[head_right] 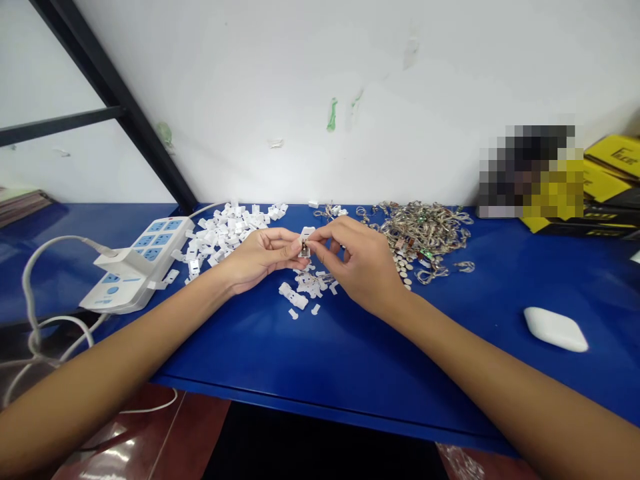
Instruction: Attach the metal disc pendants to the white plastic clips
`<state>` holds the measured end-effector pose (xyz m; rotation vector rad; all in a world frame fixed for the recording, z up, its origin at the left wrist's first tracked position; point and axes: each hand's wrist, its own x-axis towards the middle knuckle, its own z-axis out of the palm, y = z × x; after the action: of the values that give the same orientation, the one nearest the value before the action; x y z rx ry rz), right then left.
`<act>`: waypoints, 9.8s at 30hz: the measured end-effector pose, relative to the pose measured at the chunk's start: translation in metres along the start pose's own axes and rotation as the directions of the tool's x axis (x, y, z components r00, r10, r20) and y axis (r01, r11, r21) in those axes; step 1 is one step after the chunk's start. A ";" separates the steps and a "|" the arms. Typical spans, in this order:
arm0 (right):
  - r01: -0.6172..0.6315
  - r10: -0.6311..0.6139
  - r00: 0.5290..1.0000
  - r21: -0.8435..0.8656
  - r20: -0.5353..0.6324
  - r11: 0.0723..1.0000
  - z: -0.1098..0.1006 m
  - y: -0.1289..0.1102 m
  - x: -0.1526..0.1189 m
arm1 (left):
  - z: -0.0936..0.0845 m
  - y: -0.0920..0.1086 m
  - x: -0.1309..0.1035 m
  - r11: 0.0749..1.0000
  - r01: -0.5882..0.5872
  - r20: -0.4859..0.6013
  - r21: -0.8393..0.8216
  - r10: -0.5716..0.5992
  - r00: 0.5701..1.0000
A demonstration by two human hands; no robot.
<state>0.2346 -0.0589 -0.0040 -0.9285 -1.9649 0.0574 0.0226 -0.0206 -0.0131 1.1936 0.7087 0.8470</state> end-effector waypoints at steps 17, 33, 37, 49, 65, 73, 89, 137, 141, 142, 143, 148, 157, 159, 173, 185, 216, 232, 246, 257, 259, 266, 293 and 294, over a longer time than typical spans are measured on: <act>0.193 -0.185 0.980 -0.106 0.076 0.976 0.005 0.002 -0.007 | 0.002 0.001 0.000 0.999 -0.042 -0.086 -0.016 0.040 0.995; 0.296 -0.285 0.955 -0.160 0.084 0.942 -0.002 0.015 0.000 | 0.003 0.000 -0.001 0.999 0.007 -0.039 -0.039 -0.009 0.999; 0.398 -0.413 0.910 -0.327 0.027 0.857 0.004 0.014 -0.003 | 0.006 -0.001 -0.001 0.997 0.017 -0.033 -0.076 -0.020 0.999; 0.453 -0.447 0.890 -0.286 0.090 0.844 -0.004 0.014 -0.003 | 0.002 0.002 -0.002 0.997 0.056 0.159 -0.044 -0.048 0.986; -0.262 0.212 0.579 -0.066 0.788 0.963 -0.046 0.038 0.023 | -0.001 0.008 -0.001 1.000 0.000 0.007 -0.026 0.000 1.000; -0.271 0.216 0.495 -0.087 0.842 0.959 -0.041 0.031 0.020 | -0.001 0.010 -0.001 0.999 0.034 -0.006 0.009 -0.034 0.999; -0.299 0.134 0.586 0.060 0.799 0.952 -0.038 0.022 0.016 | -0.004 0.009 0.000 0.999 0.033 0.030 0.038 -0.034 0.999; 0.125 -0.127 0.991 0.041 0.042 0.991 -0.004 0.004 -0.003 | -0.001 0.007 0.000 0.998 -0.034 -0.007 -0.051 0.034 0.999; 0.118 -0.118 0.990 0.008 0.081 0.993 -0.004 0.002 -0.005 | -0.002 0.007 -0.001 1.000 -0.022 -0.003 -0.001 0.022 1.000; 0.104 -0.105 0.991 0.015 0.079 0.995 -0.005 0.001 -0.004 | -0.002 0.007 -0.001 1.000 -0.019 0.004 0.009 0.019 1.000; 0.086 -0.088 0.993 0.030 0.078 0.996 -0.006 0.000 -0.003 | -0.002 0.008 -0.002 1.000 -0.019 0.012 0.016 0.019 1.000; 0.035 -0.056 0.983 0.123 0.175 0.992 -0.008 -0.002 0.002 | 0.000 0.011 -0.004 0.997 0.016 0.071 0.073 -0.022 0.997; -0.076 0.070 0.994 -0.071 -0.082 0.995 -0.042 0.024 0.023 | -0.002 0.013 0.000 0.975 -0.089 -0.122 0.203 0.115 0.986; -0.150 0.136 0.979 -0.085 -0.152 0.985 -0.048 0.034 0.027 | -0.005 0.015 0.002 0.950 -0.133 -0.251 0.281 0.207 0.946; -0.220 0.301 0.928 -0.330 0.220 0.918 0.042 0.096 0.090 | -0.038 0.028 0.004 0.354 0.031 -0.280 0.935 0.680 0.678; -0.092 0.197 0.946 -0.373 0.256 0.923 -0.005 0.077 0.047 | -0.052 0.026 0.004 -0.001 0.145 -0.125 0.989 0.498 0.858; 0.031 0.052 0.970 -0.332 0.238 0.943 -0.030 0.060 -0.004 | -0.010 0.020 -0.003 0.244 -0.265 0.123 0.933 0.475 0.871; -0.030 0.071 0.967 -0.167 0.243 0.985 -0.028 0.046 -0.004 | -0.015 0.021 0.001 0.469 -0.228 -0.055 0.853 0.516 0.855; -0.142 0.183 0.982 -0.456 0.046 0.878 -0.073 0.066 0.013 | -0.009 0.023 0.000 0.743 -0.174 -0.063 0.647 0.279 0.958; -0.196 0.319 0.937 -0.546 0.140 0.814 -0.111 0.093 0.016 | -0.012 0.010 0.005 0.872 -0.163 -0.059 0.462 0.214 0.975; -0.213 0.347 0.921 -0.516 0.179 0.830 -0.111 0.083 0.018 | -0.011 0.012 0.004 0.875 -0.147 -0.044 0.461 0.188 0.981; -0.171 0.289 0.951 -0.599 0.106 0.782 -0.106 0.087 0.015 | -0.007 0.022 0.000 0.851 -0.131 -0.011 0.508 0.159 0.987; -0.409 0.604 0.780 -0.598 0.161 0.689 -0.128 0.125 0.019 | -0.007 0.019 -0.002 0.801 -0.144 0.030 0.581 0.156 0.987; -0.400 0.613 0.766 -0.605 0.192 0.689 -0.127 0.124 0.020 | -0.008 0.019 -0.002 0.800 -0.147 0.033 0.582 0.157 0.987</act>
<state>0.3980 0.0024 0.0338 -1.9768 -2.0331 0.0125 0.0117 -0.0160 0.0035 1.8209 0.9356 0.7928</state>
